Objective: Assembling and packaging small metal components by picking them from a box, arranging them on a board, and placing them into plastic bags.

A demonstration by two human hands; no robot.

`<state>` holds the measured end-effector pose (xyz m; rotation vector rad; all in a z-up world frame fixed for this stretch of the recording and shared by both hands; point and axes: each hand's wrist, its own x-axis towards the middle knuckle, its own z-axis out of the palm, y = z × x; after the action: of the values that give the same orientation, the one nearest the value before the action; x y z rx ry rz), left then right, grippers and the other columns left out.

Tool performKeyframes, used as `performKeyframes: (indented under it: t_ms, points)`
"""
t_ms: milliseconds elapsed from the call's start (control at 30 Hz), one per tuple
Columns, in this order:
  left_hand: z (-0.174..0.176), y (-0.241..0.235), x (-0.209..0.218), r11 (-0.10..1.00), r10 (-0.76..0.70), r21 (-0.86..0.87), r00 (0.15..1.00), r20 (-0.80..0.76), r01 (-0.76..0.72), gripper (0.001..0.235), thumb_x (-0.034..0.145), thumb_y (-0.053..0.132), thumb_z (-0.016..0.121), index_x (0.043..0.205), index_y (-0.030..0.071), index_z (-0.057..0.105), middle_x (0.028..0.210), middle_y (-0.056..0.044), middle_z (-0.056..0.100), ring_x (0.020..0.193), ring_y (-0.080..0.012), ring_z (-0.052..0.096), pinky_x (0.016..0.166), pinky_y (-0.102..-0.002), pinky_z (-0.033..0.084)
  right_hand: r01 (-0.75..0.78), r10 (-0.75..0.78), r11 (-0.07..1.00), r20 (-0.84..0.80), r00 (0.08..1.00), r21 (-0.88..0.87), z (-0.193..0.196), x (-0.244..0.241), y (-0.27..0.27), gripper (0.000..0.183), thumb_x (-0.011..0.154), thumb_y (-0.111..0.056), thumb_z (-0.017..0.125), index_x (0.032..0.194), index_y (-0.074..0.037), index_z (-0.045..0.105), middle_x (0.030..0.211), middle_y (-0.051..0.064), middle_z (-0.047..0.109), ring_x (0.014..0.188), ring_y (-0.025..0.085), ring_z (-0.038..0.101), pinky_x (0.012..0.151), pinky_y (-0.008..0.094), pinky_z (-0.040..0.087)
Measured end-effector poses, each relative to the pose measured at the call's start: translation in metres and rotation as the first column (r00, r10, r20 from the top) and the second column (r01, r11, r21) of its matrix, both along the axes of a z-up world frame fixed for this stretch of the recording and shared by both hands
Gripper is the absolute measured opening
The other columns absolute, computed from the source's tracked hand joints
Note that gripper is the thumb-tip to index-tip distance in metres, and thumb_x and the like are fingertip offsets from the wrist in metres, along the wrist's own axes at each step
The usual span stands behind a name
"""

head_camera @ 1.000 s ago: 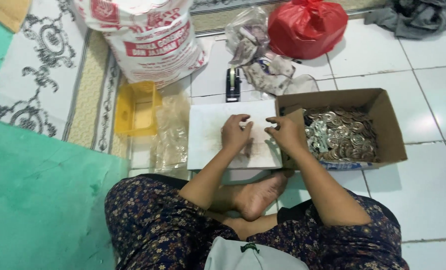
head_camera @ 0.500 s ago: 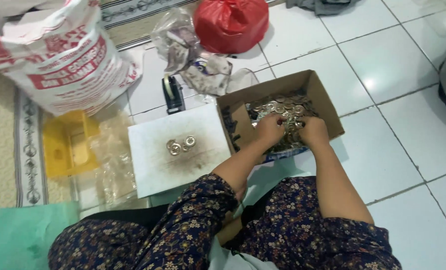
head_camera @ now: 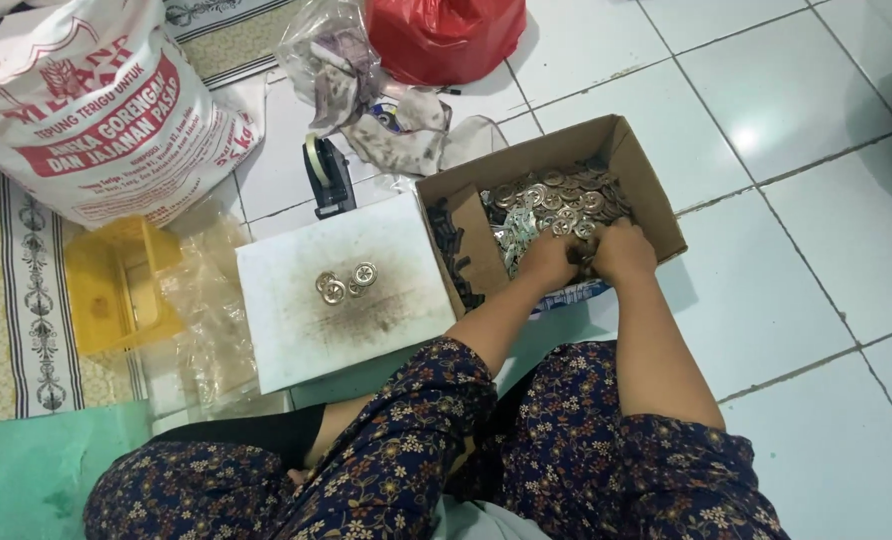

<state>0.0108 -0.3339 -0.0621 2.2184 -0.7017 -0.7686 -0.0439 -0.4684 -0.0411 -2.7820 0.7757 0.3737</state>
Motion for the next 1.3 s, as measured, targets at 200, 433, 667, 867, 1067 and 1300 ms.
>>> performKeyframes:
  t_ms: [200,433,667,867,1067,1300]
  points:
    - [-0.018,0.008,0.012,0.980,0.026,-0.197,1.000,0.010,-0.024,0.028,0.093,0.026,0.072,0.118,0.016,0.075,0.120,-0.024,0.062,0.117,-0.0424,0.064,0.097,-0.051,0.055,0.103,-0.152,0.948,0.144,0.978,0.301,0.065,-0.019,0.023,0.035,0.089,-0.005,0.073,0.124,-0.004,0.075,0.122,0.026,0.070,0.117,0.042,0.064,0.097,0.053,0.055]
    - [-0.013,0.020,0.034,0.836,0.095,-0.471,0.919,-0.382,-0.282,0.034,0.096,0.017,0.075,0.126,0.001,0.071,0.119,-0.031,0.069,0.113,-0.0438,0.067,0.089,-0.046,0.060,0.060,-0.304,0.817,0.340,0.890,0.574,0.007,-0.009,-0.017,0.027,0.089,-0.012,0.081,0.115,-0.005,0.076,0.109,0.026,0.073,0.114,0.044,0.065,0.091,0.053,0.054]
    - [-0.046,0.009,0.031,0.654,0.083,-0.524,0.741,-0.667,-0.545,0.037,0.086,0.007,0.081,0.117,-0.005,0.065,0.102,-0.024,0.069,0.090,-0.0257,0.073,0.073,-0.035,0.066,0.004,-0.580,0.554,0.382,0.720,0.833,0.011,-0.011,-0.009,0.032,0.084,-0.002,0.083,0.115,-0.005,0.074,0.097,0.017,0.072,0.094,0.027,0.072,0.074,0.040,0.063]
    - [-0.017,0.013,0.022,0.563,0.143,-0.493,0.665,-0.733,-0.664,0.043,0.078,0.009,0.087,0.107,-0.003,0.057,0.088,-0.014,0.064,0.079,-0.0177,0.068,0.067,-0.027,0.065,-0.013,-0.633,0.481,0.358,0.686,0.877,0.005,-0.013,-0.010,0.038,0.075,-0.002,0.091,0.108,-0.002,0.072,0.085,0.010,0.061,0.082,0.020,0.070,0.065,0.037,0.066]
    - [0.009,0.018,0.019,0.494,0.224,-0.484,0.643,-0.732,-0.722,0.056,0.072,0.006,0.092,0.112,-0.003,0.053,0.088,-0.014,0.062,0.082,-0.0213,0.069,0.071,-0.032,0.067,-0.026,-0.714,0.359,0.292,0.637,0.933,-0.013,-0.010,-0.019,0.028,0.081,-0.001,0.084,0.107,-0.001,0.072,0.088,0.011,0.069,0.084,0.022,0.073,0.068,0.034,0.068]
    - [0.018,0.021,0.014,0.473,0.251,-0.488,0.643,-0.724,-0.734,0.063,0.071,0.005,0.093,0.117,0.000,0.050,0.090,-0.013,0.063,0.083,-0.0186,0.069,0.073,-0.028,0.067,-0.034,-0.736,0.330,0.280,0.617,0.943,-0.011,-0.011,-0.014,0.028,0.084,0.000,0.082,0.108,0.001,0.069,0.087,0.011,0.070,0.082,0.022,0.074,0.066,0.032,0.068]
